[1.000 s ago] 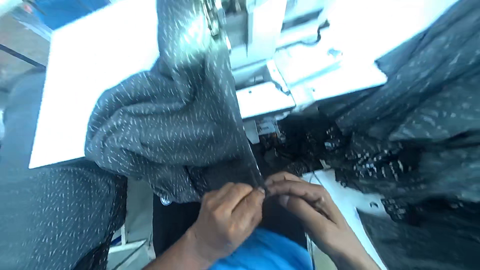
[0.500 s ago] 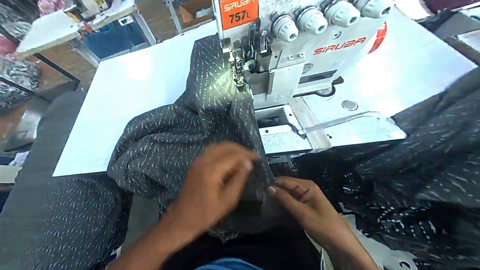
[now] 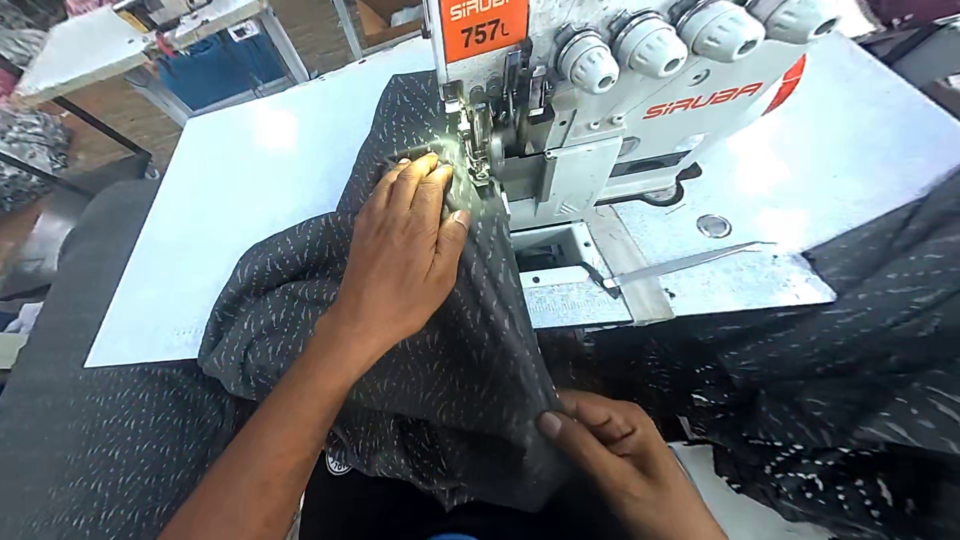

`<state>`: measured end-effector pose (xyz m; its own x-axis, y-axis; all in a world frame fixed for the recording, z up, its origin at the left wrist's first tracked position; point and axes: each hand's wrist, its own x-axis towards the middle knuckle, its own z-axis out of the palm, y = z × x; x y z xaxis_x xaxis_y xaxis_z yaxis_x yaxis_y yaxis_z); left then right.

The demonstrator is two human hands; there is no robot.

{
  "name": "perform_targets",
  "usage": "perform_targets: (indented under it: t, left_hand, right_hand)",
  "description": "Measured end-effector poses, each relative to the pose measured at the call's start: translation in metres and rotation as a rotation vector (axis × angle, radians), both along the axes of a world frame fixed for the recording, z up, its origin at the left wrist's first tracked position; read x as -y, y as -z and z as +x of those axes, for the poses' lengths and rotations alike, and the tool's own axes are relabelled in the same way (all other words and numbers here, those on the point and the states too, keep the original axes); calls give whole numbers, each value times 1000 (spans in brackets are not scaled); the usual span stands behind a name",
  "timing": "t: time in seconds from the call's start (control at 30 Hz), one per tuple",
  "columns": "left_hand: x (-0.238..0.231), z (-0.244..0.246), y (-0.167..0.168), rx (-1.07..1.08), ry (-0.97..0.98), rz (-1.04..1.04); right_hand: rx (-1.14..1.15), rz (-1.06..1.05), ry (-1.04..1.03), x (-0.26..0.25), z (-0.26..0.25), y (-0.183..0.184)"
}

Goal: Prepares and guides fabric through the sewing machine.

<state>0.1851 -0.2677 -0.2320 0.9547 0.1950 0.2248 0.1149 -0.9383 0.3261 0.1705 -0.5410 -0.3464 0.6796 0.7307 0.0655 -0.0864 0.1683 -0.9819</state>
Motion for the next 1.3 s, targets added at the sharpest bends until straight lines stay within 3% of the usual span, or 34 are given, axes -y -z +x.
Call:
perform_targets:
  t: [0.57, 0.63, 0.7, 0.77, 0.83, 0.9, 1.0, 1.13, 1.23, 1.3]
  left_hand:
    - [-89, 122, -17, -239, 40, 19]
    - [-99, 135, -15, -155, 55, -29]
    - [-110, 136, -12, 105, 60, -75]
    - [-105, 107, -10, 366, 15, -32]
    - [-84, 43, -4, 382, -25, -36]
    - [-69, -30, 11, 205, -171, -52]
    - [-86, -108, 36, -107, -448, -26]
    - [-111, -131, 43, -196, -576, 36]
    - [-113, -119, 43, -112, -555, 70]
    - [-119, -116, 25, 13, -520, 64]
  right_hand:
    - [129, -1, 198, -75, 60, -50]
    - [154, -16, 223, -81, 62, -51]
    - [155, -21, 224, -82, 61, -50]
    - [148, -20, 227, -78, 55, -47]
    - [165, -18, 239, -72, 53, -44]
    - [179, -17, 248, -68, 55, -42]
    - [165, -6, 222, -67, 57, -43]
    - [218, -9, 245, -73, 57, -40]
    - [268, -19, 327, -76, 54, -35]
    - [237, -9, 357, -77, 49, -37]
